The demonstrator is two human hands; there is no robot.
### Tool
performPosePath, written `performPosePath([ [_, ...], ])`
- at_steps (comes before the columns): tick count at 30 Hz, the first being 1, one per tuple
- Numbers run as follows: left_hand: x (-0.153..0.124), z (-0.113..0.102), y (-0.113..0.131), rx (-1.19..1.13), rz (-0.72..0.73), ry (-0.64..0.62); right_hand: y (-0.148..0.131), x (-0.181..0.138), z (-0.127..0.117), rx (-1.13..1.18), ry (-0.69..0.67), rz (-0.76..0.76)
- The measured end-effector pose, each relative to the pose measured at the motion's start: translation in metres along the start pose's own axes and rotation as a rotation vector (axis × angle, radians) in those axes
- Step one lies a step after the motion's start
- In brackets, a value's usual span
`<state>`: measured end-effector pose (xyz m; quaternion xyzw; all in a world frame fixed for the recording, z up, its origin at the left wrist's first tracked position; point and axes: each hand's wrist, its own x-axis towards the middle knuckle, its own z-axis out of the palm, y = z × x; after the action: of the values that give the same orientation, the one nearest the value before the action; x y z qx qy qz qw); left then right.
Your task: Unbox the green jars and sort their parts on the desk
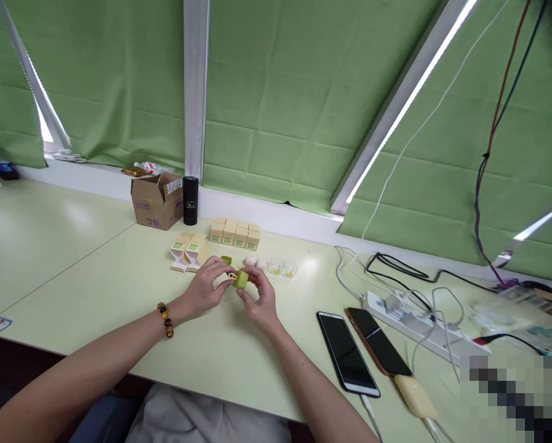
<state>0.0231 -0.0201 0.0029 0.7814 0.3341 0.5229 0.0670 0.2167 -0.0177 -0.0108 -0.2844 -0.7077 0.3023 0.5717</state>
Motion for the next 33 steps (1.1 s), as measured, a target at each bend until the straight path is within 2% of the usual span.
performPosePath([
  [5, 0.0007, 0.0009, 0.0013, -0.020, 0.005, 0.027, 0.0015, -0.0007, 0.0001, -0.013, -0.019, -0.019],
  [19, -0.0032, 0.0069, 0.0008, -0.121, -0.116, 0.080, 0.0078, -0.0047, 0.0025, -0.005, -0.027, -0.048],
  [33, -0.0039, 0.0090, -0.0010, -0.170, -0.110, 0.079, 0.0061, -0.0052, 0.0036, 0.029, -0.042, -0.026],
])
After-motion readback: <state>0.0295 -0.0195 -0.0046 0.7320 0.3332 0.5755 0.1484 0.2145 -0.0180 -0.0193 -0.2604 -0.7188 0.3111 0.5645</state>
